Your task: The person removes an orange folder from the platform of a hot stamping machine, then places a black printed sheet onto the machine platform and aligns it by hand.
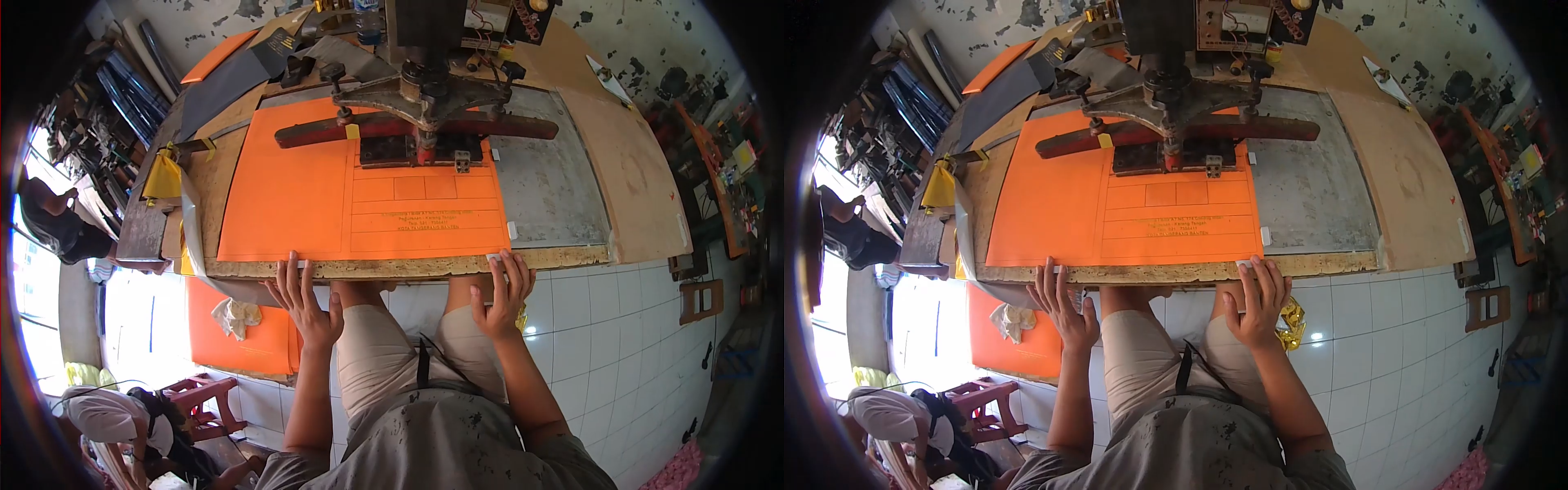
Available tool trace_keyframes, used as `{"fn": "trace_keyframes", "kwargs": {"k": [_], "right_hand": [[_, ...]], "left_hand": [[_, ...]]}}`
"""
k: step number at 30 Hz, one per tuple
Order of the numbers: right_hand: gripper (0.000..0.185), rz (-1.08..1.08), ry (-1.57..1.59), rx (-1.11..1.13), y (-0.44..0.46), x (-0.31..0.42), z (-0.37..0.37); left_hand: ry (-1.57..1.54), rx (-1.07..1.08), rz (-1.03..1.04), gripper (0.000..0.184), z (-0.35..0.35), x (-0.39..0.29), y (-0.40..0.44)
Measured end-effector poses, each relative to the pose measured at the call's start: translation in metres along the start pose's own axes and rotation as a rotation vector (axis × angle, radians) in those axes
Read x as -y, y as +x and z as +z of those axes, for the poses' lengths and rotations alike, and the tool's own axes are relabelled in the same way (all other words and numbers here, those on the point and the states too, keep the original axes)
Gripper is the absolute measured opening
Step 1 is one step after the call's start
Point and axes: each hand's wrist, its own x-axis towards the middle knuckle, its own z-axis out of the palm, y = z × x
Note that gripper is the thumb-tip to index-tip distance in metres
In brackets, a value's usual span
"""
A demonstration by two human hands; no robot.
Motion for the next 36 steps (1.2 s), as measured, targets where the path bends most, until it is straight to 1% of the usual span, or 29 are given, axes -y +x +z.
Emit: {"fn": "trace_keyframes", "kwargs": {"k": [14, 17, 20, 23, 25, 28, 32, 36], "right_hand": [[0.059, 0.009, 0.051, 0.105, 0.008, 0.006, -0.025], [0.059, 0.002, 0.095, 0.108, 0.01, 0.005, -0.028], [0.058, -0.003, 0.123, 0.114, 0.01, 0.005, -0.03], [0.057, -0.002, 0.123, 0.108, 0.01, 0.005, -0.031], [0.057, -0.001, 0.119, 0.085, 0.01, 0.006, -0.027], [0.057, 0.01, 0.122, 0.087, 0.009, 0.007, -0.026], [0.057, 0.004, 0.129, 0.115, 0.01, 0.005, -0.032], [0.057, -0.009, 0.138, 0.147, 0.01, 0.001, -0.034]], "left_hand": [[-0.019, -0.02, -0.006, 0.063, -0.007, -0.007, 0.003], [-0.016, -0.001, -0.039, 0.062, -0.015, -0.011, 0.007], [-0.025, -0.072, 0.012, 0.058, -0.025, -0.029, 0.024], [-0.171, 0.23, 0.128, 0.055, -0.034, -0.056, 0.063], [-0.308, 0.384, 0.198, 0.059, -0.019, -0.077, 0.09], [-0.296, 0.422, 0.302, 0.07, 0.023, -0.098, 0.111], [-0.187, 0.429, 0.287, 0.081, 0.058, -0.113, 0.132], [-0.152, 0.47, 0.263, 0.088, 0.064, -0.116, 0.138]]}}
